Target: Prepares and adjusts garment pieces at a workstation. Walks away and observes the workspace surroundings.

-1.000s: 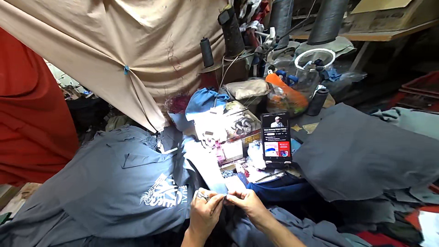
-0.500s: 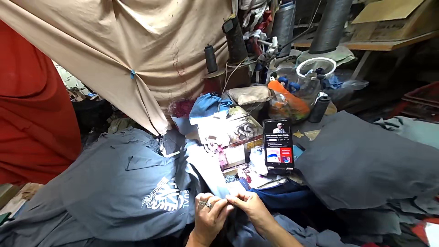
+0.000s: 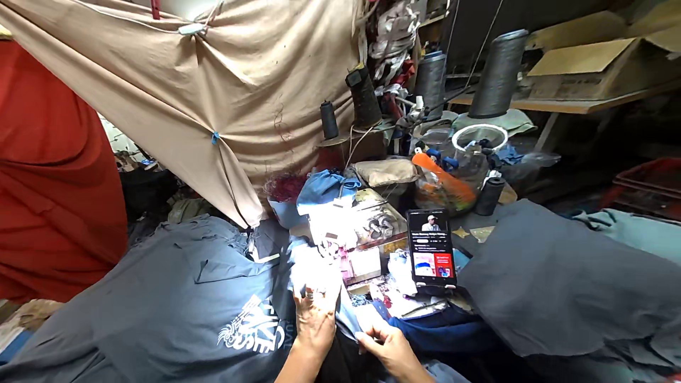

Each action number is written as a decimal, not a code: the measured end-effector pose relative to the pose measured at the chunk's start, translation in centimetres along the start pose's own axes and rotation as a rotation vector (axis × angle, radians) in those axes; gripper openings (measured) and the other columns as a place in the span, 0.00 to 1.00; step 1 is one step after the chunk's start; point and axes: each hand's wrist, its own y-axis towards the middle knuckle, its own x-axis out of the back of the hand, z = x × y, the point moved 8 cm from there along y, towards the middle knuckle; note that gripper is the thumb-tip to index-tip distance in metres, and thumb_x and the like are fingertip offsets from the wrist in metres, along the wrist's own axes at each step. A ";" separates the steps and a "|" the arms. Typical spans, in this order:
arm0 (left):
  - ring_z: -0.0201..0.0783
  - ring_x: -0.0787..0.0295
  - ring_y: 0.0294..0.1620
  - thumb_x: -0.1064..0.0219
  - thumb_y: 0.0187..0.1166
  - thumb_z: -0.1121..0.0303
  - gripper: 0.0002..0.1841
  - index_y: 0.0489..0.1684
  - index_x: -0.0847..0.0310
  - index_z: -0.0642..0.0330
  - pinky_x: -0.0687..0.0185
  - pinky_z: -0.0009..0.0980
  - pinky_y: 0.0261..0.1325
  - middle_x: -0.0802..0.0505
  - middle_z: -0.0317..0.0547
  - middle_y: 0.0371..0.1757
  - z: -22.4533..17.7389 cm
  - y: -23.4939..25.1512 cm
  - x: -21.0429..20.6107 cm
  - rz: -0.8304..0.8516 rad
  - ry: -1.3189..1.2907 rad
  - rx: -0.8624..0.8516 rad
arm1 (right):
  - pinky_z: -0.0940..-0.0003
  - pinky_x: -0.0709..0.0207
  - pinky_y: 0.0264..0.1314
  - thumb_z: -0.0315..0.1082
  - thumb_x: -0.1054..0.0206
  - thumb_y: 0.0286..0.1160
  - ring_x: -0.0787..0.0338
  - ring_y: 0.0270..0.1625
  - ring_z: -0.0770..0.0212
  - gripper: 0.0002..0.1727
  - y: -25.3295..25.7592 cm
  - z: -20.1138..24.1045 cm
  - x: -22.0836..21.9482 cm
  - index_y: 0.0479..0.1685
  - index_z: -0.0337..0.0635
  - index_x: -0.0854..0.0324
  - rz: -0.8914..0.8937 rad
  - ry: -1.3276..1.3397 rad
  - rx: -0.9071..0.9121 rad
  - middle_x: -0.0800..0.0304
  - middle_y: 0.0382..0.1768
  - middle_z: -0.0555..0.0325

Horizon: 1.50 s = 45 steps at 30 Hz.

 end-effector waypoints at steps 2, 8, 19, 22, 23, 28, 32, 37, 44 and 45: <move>0.67 0.15 0.69 0.29 0.60 0.79 0.33 0.71 0.12 0.43 0.35 0.74 0.73 0.06 0.57 0.62 0.5 0.2 -0.7 0.098 -0.042 0.028 | 0.75 0.14 0.38 0.28 0.28 0.69 0.11 0.27 0.73 0.07 0.8 0.2 0.0 0.24 0.42 0.17 -0.027 0.035 0.010 0.12 0.22 0.67; 0.67 0.41 0.90 0.34 0.68 0.78 0.37 0.85 0.26 0.49 0.65 0.79 0.83 0.24 0.54 0.85 1.7 1.9 -1.7 0.473 -0.127 0.068 | 0.76 0.18 0.38 0.30 0.30 0.71 0.14 0.28 0.75 0.07 5.8 2.1 -0.4 0.26 0.40 0.16 -0.058 0.000 0.043 0.14 0.22 0.68; 0.58 0.12 0.70 0.33 0.71 0.77 0.24 0.64 0.08 0.42 0.23 0.70 0.68 0.07 0.44 0.68 2.6 2.4 0.8 -0.020 -0.253 -0.188 | 0.75 0.22 0.38 0.30 0.30 0.73 0.17 0.28 0.75 0.06 8.4 3.4 -0.9 0.31 0.37 0.15 -0.068 -0.014 0.050 0.16 0.24 0.66; 0.57 0.14 0.72 0.37 0.78 0.73 0.17 0.57 0.05 0.45 0.27 0.66 0.75 0.06 0.45 0.66 3.3 3.6 1.0 -0.033 -0.354 -0.139 | 0.72 0.19 0.35 0.32 0.32 0.79 0.17 0.28 0.70 0.15 10.8 3.9 -1.4 0.54 0.27 0.19 -0.061 -0.022 -0.004 0.15 0.28 0.59; 0.57 0.13 0.72 0.36 0.78 0.73 0.16 0.55 0.05 0.47 0.28 0.65 0.76 0.06 0.46 0.65 3.5 4.0 1.0 -0.038 -0.376 -0.130 | 0.73 0.22 0.29 0.32 0.33 0.81 0.20 0.23 0.70 0.14 11.4 3.9 -1.6 0.54 0.27 0.20 -0.070 -0.020 -0.041 0.17 0.25 0.59; 0.57 0.13 0.70 0.38 0.78 0.74 0.16 0.53 0.04 0.50 0.29 0.64 0.77 0.05 0.48 0.61 3.8 4.9 0.8 -0.009 -0.449 -0.100 | 0.76 0.28 0.23 0.31 0.35 0.82 0.24 0.18 0.71 0.10 12.1 3.6 -1.7 0.46 0.30 0.20 -0.094 -0.005 -0.094 0.21 0.20 0.62; 0.56 0.17 0.76 0.41 0.84 0.70 0.16 0.59 0.07 0.52 0.37 0.59 0.84 0.08 0.52 0.67 4.0 5.1 -0.4 0.138 -0.441 -0.033 | 0.76 0.28 0.23 0.30 0.36 0.83 0.24 0.18 0.71 0.10 11.8 3.4 -1.7 0.49 0.30 0.20 -0.101 -0.001 -0.098 0.21 0.20 0.61; 0.63 0.34 0.87 0.45 0.90 0.64 0.24 0.78 0.24 0.68 0.53 0.58 0.92 0.22 0.67 0.81 4.1 6.3 -1.3 0.420 -0.471 0.217 | 0.75 0.28 0.25 0.32 0.37 0.84 0.24 0.20 0.71 0.13 11.4 3.3 -1.6 0.53 0.28 0.20 -0.108 -0.030 -0.106 0.20 0.22 0.60; 0.63 0.39 0.90 0.45 0.89 0.67 0.25 0.83 0.29 0.67 0.50 0.59 0.91 0.28 0.66 0.86 4.0 5.4 -1.6 0.516 -0.400 0.276 | 0.74 0.21 0.36 0.31 0.34 0.81 0.16 0.30 0.69 0.12 10.7 3.8 -1.3 0.53 0.29 0.19 -0.130 -0.100 -0.018 0.14 0.30 0.56; 0.63 0.40 0.90 0.45 0.88 0.67 0.25 0.84 0.29 0.66 0.51 0.59 0.91 0.28 0.66 0.86 3.8 4.7 -1.2 0.528 -0.376 0.260 | 0.64 0.18 0.55 0.33 0.31 0.79 0.11 0.46 0.60 0.18 10.6 3.9 -1.1 0.60 0.27 0.18 -0.136 -0.182 0.004 0.09 0.44 0.46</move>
